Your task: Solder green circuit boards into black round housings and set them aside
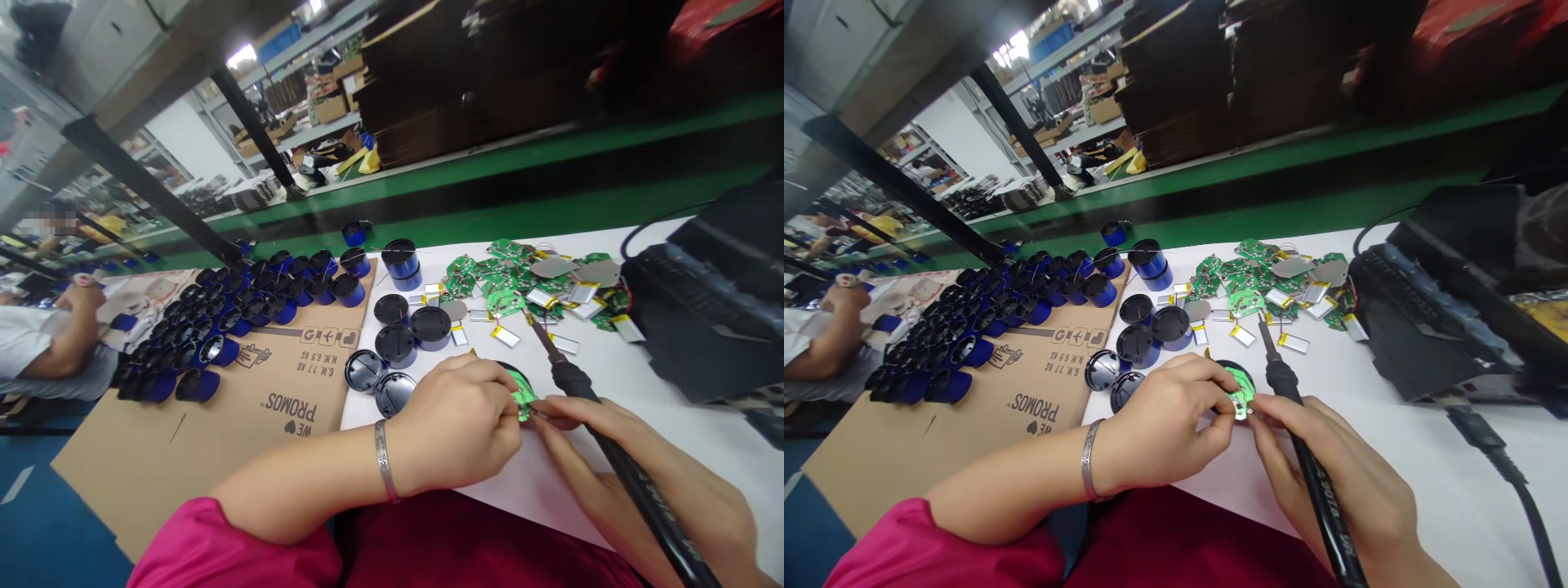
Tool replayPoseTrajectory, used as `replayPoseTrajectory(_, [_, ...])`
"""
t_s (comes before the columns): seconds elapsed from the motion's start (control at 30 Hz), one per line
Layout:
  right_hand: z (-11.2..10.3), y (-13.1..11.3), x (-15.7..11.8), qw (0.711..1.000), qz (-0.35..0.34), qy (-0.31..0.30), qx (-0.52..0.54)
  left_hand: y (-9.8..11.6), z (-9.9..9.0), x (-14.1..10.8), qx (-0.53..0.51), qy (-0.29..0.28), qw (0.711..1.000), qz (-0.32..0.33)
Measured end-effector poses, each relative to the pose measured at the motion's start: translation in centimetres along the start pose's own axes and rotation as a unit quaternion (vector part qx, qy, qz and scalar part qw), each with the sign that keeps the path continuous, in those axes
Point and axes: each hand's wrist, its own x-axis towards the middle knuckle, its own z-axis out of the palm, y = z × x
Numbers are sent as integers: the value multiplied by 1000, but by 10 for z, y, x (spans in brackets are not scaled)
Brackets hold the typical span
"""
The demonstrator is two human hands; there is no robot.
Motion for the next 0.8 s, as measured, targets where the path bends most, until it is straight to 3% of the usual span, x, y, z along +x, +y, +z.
replayPoseTrajectory(0.2, [10,9,-36,998,58,-23,6,6,2,-8,16,75,996,-44])
replayPoseTrajectory(0.37, [9,21,-56,997,68,-24,14,5,1,-6,-7,63,989,-134])
replayPoseTrajectory(0.47, [9,24,-44,998,42,-37,9,4,-3,-3,-25,35,987,-154])
replayPoseTrajectory(0.67, [8,19,-5,991,-129,-44,-15,6,-11,5,-13,-26,990,-141])
replayPoseTrajectory(0.8, [5,19,-4,995,-88,-44,-14,5,-13,12,17,-49,991,-123])
